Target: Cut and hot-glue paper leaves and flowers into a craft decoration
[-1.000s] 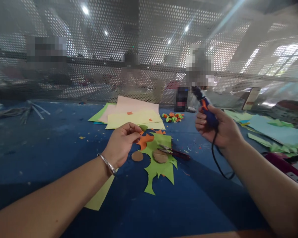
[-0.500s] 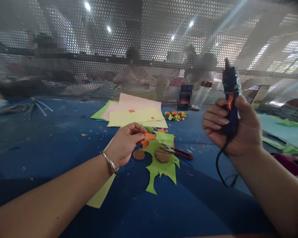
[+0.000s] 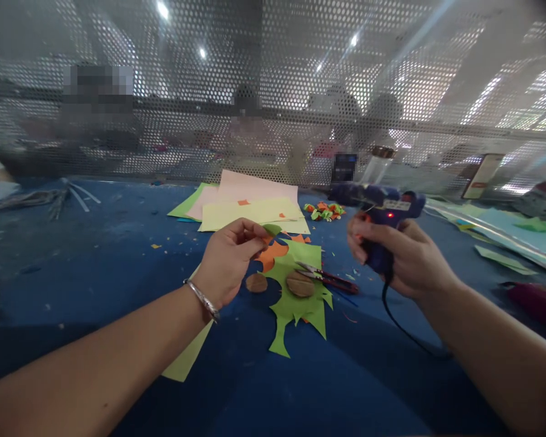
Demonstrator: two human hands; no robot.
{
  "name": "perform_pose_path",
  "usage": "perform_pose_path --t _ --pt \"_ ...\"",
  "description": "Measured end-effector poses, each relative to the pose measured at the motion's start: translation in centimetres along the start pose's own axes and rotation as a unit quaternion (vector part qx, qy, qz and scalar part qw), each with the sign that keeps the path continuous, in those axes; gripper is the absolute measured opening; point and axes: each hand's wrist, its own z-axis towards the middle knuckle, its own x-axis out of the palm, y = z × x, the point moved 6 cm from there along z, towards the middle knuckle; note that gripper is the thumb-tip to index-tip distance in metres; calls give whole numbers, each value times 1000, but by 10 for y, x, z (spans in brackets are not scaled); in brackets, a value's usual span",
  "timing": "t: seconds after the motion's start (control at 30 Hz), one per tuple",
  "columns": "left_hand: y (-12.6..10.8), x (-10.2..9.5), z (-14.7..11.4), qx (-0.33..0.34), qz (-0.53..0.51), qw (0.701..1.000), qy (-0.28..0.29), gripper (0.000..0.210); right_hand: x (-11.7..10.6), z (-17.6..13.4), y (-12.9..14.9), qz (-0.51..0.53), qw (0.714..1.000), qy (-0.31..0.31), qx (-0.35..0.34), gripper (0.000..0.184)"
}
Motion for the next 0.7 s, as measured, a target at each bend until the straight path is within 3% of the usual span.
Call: perform_pose_path --t 0.13,0.27,0.53,0.7 --pt "-4 -1 0 20 -2 1000 -10 12 8 -5 -14 -144 989 34 19 30" --pt "-6 -1 -1 51 21 998 -3 10 10 -9 -19 -241 969 26 35 35" --pt "-7 5 -6 78 70 994 37 9 19 -10 -6 -250 967 23 -39 12" --pt "-7 7 -8 78 74 993 43 10 16 -9 -8 -275 960 19 -58 11"
